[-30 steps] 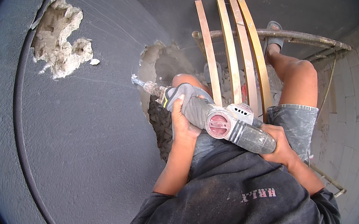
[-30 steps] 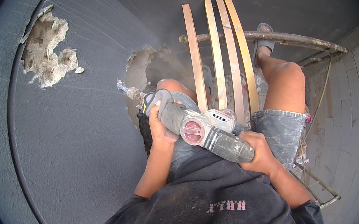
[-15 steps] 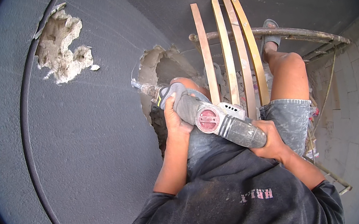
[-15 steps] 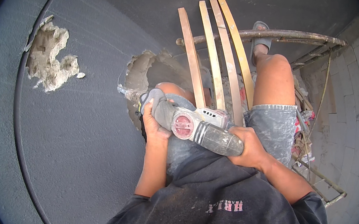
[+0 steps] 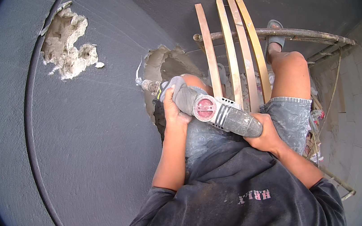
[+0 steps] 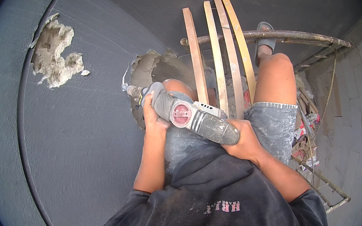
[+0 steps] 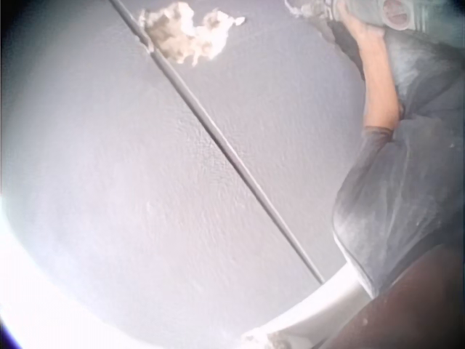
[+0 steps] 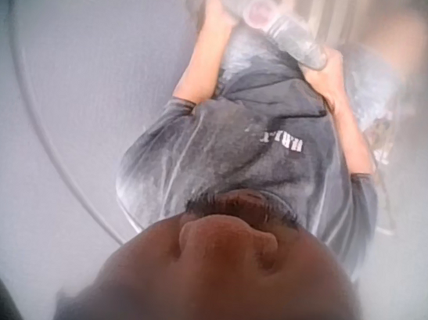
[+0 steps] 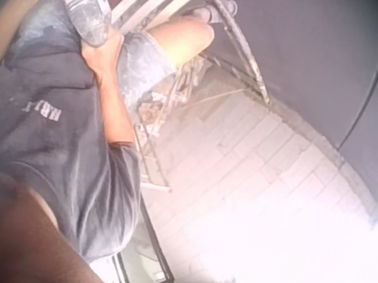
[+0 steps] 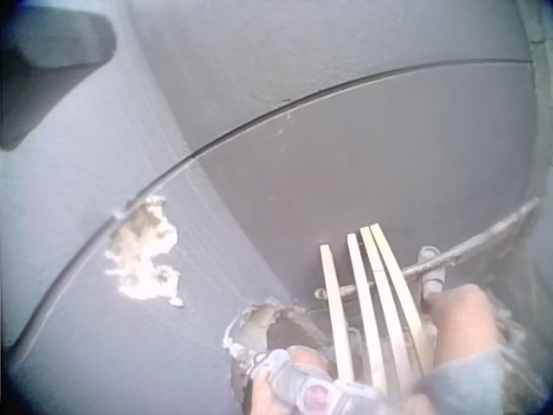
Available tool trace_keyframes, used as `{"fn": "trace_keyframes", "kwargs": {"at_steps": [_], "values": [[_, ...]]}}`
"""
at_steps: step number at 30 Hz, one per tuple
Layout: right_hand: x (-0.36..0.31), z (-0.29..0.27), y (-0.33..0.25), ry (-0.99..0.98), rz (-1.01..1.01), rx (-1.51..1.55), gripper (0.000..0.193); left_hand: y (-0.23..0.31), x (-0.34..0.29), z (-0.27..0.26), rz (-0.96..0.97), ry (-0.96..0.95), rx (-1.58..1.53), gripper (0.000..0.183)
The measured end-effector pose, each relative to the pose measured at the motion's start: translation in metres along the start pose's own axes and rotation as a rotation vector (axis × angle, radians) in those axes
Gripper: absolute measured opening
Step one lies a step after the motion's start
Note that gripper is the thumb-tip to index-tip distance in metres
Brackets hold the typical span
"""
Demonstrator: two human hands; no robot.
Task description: The person uses a power tool to chip away at a wall, creating a hole. The person is standing on a scaffold while performing the task.
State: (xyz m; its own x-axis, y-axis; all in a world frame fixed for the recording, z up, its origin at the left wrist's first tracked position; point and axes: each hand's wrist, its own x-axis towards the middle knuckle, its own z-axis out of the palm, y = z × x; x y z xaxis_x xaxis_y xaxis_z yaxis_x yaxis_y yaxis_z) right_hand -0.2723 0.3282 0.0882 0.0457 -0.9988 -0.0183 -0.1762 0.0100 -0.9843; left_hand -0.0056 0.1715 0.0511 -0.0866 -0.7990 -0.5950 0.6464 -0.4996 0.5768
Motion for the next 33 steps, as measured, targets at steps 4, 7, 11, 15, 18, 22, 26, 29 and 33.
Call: {"fn": "trace_keyframes", "kwargs": {"at_steps": [4,7,11,15,18,22,26,29,33], "values": [[-0.004,0.002,0.013,-0.001,0.105,-0.014,0.036,-0.003,0.008,0.002,0.002,0.026,0.020,0.047],[-0.009,0.001,0.011,0.050,0.078,-0.065,0.038,-0.007,0.008,0.002,-0.019,0.005,0.013,0.045],[-0.014,0.006,0.023,0.072,0.106,-0.053,0.047,-0.009,0.004,0.005,-0.020,0.008,-0.025,0.042],[-0.010,0.000,0.022,0.047,0.114,-0.081,0.045,-0.011,0.009,0.001,-0.003,-0.029,-0.006,0.046],[-0.008,0.000,0.022,0.089,0.138,-0.076,0.043,-0.010,0.015,0.005,-0.026,-0.027,-0.041,0.041],[-0.008,0.005,-0.010,0.114,0.079,-0.185,0.045,-0.002,0.006,0.005,-0.075,-0.036,-0.097,0.039],[-0.025,0.002,-0.002,0.102,0.029,-0.209,0.043,-0.004,-0.016,0.006,-0.070,-0.086,-0.089,0.040],[-0.037,-0.018,0.015,0.115,0.084,-0.163,0.040,-0.030,-0.018,0.010,-0.086,-0.052,-0.080,0.041],[-0.048,-0.016,0.045,0.286,-0.089,-0.300,0.040,-0.037,-0.010,0.022,-0.121,-0.092,-0.063,0.043]]}}
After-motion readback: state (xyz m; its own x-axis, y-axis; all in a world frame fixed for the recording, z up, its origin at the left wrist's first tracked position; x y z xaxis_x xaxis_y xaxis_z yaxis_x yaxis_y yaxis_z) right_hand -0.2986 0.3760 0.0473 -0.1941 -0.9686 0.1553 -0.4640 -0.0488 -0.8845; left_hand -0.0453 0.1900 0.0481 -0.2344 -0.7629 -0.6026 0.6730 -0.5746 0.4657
